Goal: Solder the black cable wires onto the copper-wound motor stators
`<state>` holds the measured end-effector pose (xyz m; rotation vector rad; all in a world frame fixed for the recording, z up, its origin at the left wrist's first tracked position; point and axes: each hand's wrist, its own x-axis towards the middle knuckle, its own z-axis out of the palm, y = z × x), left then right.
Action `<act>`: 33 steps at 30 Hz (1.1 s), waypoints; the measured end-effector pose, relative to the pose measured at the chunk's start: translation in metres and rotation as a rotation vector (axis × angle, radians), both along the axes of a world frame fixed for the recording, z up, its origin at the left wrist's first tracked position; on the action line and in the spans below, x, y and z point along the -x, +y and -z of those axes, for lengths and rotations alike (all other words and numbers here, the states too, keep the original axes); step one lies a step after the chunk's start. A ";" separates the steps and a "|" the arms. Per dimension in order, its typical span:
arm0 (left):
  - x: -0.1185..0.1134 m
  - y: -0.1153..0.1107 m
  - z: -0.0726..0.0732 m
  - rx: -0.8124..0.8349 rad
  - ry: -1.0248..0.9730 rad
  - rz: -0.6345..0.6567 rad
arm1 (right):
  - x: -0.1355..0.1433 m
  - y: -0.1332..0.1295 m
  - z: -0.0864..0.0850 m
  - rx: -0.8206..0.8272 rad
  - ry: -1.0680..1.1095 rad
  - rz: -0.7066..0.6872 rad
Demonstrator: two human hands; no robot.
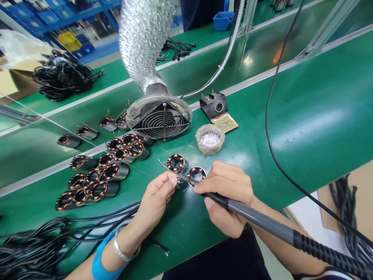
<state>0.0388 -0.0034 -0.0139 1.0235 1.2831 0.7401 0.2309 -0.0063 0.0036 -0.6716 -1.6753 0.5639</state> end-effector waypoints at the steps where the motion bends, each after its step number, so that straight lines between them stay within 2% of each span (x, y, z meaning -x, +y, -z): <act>1: 0.000 0.000 0.000 -0.001 -0.002 0.001 | 0.000 0.000 0.000 -0.002 -0.001 0.000; 9: -0.001 -0.002 -0.002 -0.037 0.012 0.017 | -0.001 0.006 0.005 -0.062 0.031 0.098; 13: 0.001 -0.002 -0.001 -0.028 -0.046 0.040 | 0.001 0.008 0.013 -0.030 -0.008 0.123; 16: 0.004 -0.002 0.003 -0.051 -0.067 0.092 | 0.005 0.012 0.017 0.007 -0.122 0.096; 20: 0.011 -0.003 0.008 -0.122 -0.013 0.177 | 0.013 0.020 0.020 -0.037 -0.265 -0.019; 23: 0.014 -0.003 0.003 -0.173 0.045 0.237 | 0.016 0.023 0.021 -0.112 -0.338 -0.082; 25: 0.015 -0.003 -0.006 -0.239 0.152 0.284 | 0.016 0.023 0.021 -0.140 -0.352 -0.060; 29: 0.016 -0.001 -0.020 -0.398 0.390 0.321 | 0.013 0.019 0.019 -0.094 -0.292 -0.035; 33: 0.017 0.000 -0.014 -0.301 0.282 0.316 | 0.013 0.017 0.020 -0.067 -0.300 -0.044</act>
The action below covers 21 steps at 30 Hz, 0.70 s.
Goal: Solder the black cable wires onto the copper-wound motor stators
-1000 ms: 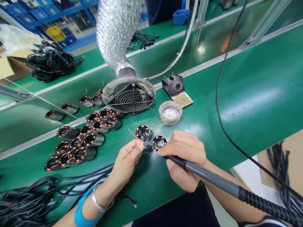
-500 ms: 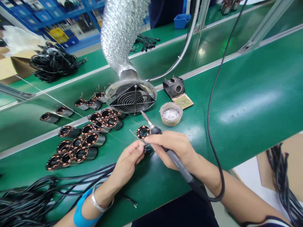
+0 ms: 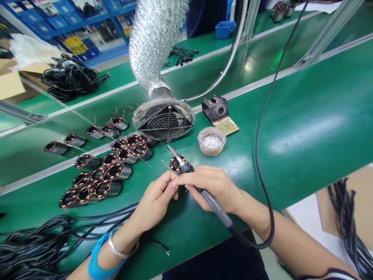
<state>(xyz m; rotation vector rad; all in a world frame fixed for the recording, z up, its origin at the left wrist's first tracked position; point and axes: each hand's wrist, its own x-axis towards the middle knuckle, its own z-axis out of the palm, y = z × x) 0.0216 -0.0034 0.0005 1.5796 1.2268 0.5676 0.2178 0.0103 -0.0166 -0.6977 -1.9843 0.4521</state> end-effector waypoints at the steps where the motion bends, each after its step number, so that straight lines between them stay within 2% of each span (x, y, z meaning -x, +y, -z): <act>1: 0.000 0.000 0.003 0.042 -0.056 -0.013 | 0.001 0.000 0.001 -0.006 0.001 0.004; 4: -0.002 0.002 0.009 0.190 -0.229 -0.062 | 0.004 -0.002 0.003 -0.028 0.021 0.018; 8: -0.010 0.003 0.006 0.452 -0.370 -0.123 | 0.007 -0.005 0.005 -0.066 0.062 0.067; 10: -0.014 0.003 0.005 0.522 -0.401 -0.192 | 0.006 -0.006 0.005 -0.056 0.071 0.096; 12: -0.016 0.003 0.005 0.532 -0.404 -0.248 | 0.004 -0.007 0.003 0.014 0.072 0.102; 16: -0.017 0.001 0.008 0.490 -0.386 -0.271 | 0.002 -0.007 0.004 0.165 0.065 0.060; 21: -0.019 -0.002 0.010 0.445 -0.353 -0.310 | 0.008 -0.005 0.009 0.057 0.062 0.159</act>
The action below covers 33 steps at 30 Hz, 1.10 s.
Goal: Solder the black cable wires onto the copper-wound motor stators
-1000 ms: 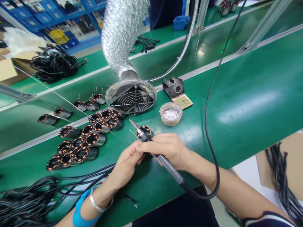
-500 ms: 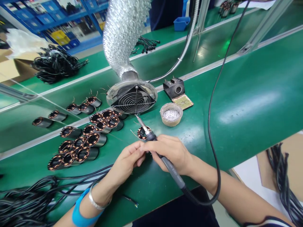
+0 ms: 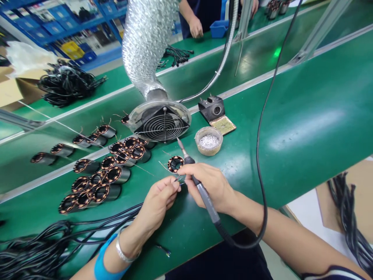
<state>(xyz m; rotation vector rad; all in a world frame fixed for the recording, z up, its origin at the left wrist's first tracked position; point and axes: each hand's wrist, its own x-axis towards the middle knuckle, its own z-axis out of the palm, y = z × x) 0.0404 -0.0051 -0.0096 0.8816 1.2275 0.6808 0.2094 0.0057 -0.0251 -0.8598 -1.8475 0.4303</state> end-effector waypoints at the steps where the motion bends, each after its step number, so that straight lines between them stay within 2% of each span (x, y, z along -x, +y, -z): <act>1: -0.001 -0.001 0.000 -0.010 0.010 -0.010 | 0.001 0.001 0.000 -0.025 -0.003 0.018; 5: -0.003 -0.002 0.002 -0.045 0.047 -0.036 | 0.000 0.001 -0.002 -0.096 -0.037 -0.001; 9: -0.004 -0.004 0.003 -0.065 0.087 -0.044 | -0.007 -0.004 -0.005 -0.083 -0.047 -0.005; 18: -0.008 -0.007 0.002 -0.093 0.163 -0.079 | -0.036 -0.035 -0.025 0.189 0.107 0.024; 25: -0.009 -0.009 0.004 -0.164 0.246 -0.074 | -0.040 -0.040 -0.015 0.315 0.267 0.112; 33: -0.009 -0.009 0.004 -0.206 0.257 -0.083 | -0.037 -0.039 -0.015 0.327 0.266 0.091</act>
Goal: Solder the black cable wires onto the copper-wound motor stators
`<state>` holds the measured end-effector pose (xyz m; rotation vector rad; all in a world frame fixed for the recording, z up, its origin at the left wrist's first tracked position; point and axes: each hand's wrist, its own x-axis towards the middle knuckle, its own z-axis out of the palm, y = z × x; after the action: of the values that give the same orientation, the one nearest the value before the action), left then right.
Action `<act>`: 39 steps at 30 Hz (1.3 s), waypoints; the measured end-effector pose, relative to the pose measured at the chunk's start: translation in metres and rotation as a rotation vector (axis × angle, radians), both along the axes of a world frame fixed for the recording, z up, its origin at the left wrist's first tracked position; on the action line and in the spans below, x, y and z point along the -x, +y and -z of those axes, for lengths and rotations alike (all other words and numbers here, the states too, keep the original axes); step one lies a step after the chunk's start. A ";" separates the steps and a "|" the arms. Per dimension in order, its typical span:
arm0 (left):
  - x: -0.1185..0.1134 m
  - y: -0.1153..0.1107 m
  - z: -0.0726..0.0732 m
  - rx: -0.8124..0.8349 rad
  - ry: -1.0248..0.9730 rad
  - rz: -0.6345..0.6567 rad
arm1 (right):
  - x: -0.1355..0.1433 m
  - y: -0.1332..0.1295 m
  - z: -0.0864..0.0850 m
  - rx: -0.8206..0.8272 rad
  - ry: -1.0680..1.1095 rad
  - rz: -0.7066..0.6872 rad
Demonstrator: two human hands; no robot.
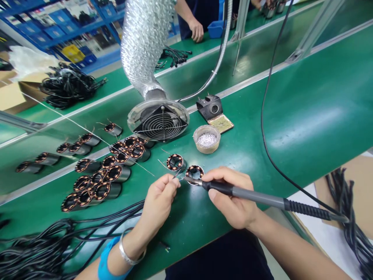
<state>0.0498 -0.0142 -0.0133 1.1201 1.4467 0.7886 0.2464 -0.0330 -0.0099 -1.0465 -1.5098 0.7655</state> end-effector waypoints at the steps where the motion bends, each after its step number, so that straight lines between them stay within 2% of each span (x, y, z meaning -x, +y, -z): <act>1: 0.000 0.000 0.000 -0.002 0.000 -0.002 | 0.000 0.000 -0.001 -0.005 -0.005 -0.003; 8: 0.000 -0.001 0.001 -0.004 0.017 0.014 | 0.000 -0.001 -0.003 -0.054 -0.029 -0.030; 15: -0.001 -0.001 -0.002 -0.018 0.070 0.028 | 0.007 0.000 -0.015 -0.112 -0.082 -0.060; 21: 0.000 -0.001 -0.004 -0.029 0.090 0.044 | 0.012 -0.004 -0.012 -0.209 -0.107 -0.053; 30: 0.000 0.000 -0.003 -0.032 0.118 0.050 | 0.006 -0.001 -0.022 -0.215 -0.127 -0.053; 39: -0.001 0.000 -0.005 -0.020 0.085 0.036 | 0.007 -0.002 -0.018 -0.211 -0.088 -0.055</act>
<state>0.0504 -0.0143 -0.0085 1.2043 1.4876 0.7397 0.2392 -0.0351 0.0078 -0.8936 -1.6611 0.5890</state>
